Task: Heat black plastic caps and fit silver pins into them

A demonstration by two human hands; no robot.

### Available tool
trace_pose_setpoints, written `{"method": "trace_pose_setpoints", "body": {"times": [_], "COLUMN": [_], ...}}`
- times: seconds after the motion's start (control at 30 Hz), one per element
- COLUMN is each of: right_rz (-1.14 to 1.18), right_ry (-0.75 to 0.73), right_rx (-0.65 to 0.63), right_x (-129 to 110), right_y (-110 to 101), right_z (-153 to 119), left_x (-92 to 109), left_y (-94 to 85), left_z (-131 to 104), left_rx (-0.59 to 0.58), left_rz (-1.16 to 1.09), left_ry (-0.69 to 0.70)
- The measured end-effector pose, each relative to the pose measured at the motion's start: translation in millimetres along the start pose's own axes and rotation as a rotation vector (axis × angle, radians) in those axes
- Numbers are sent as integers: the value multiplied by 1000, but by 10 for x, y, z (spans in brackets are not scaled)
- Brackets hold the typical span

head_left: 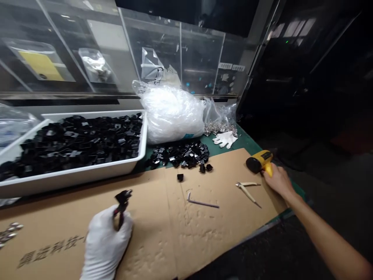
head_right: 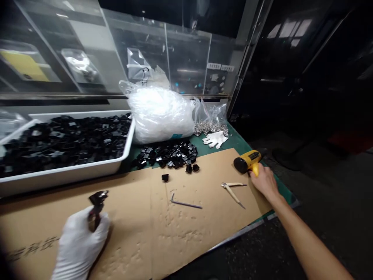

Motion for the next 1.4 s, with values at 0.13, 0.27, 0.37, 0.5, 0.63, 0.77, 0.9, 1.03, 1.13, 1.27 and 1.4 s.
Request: {"method": "trace_pose_setpoints", "body": {"times": [0.13, 0.27, 0.37, 0.5, 0.63, 0.77, 0.9, 1.03, 1.13, 1.27, 1.4], "right_rz": [47, 195, 274, 316, 314, 257, 197, 384, 575, 765, 756], "right_ry": [-176, -542, -699, -727, -743, -727, -612, -466, -430, -433, -499], "right_rx": [31, -268, -417, -452, -474, -511, -512, -621, -819, -1021, -1036], "right_x": [-397, -1341, -2033, -2560, -2680, -2591, -2564, -2804, -3110, -3420, -3530], "right_y": [-95, 201, 458, 729, 956, 1034, 949, 804, 748, 710, 675], "right_z": [-328, -1069, -1527, -1717, -1751, -1760, -1754, -1942, -2268, -2634, -2738], "left_x": [-42, -83, -13, 345, 697, 827, 828, 729, 583, 471, 437], "left_y": [51, 14, -86, -99, -59, -44, -51, -92, -141, -150, -135], "left_z": [-110, -130, -226, -713, -1359, -1814, -2056, -2258, -2362, -2398, -2390], "left_rx": [-32, -72, -155, -427, -561, -561, -584, -680, -731, -794, -818], "left_rz": [19, -89, -269, -850, -1369, -1574, -1568, -1374, -1124, -955, -911], "left_ry": [14, -100, -306, -655, -1002, -1250, -1332, -1286, -1225, -1154, -1116]}}
Point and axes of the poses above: each hand's wrist, its own z-axis towards the middle knuckle, its own y-axis out of the palm, x = y × z, the point moved 8 cm from there along z, towards the middle knuckle, and after that the axes turned 6 degrees about z, right-handed, at the moved point
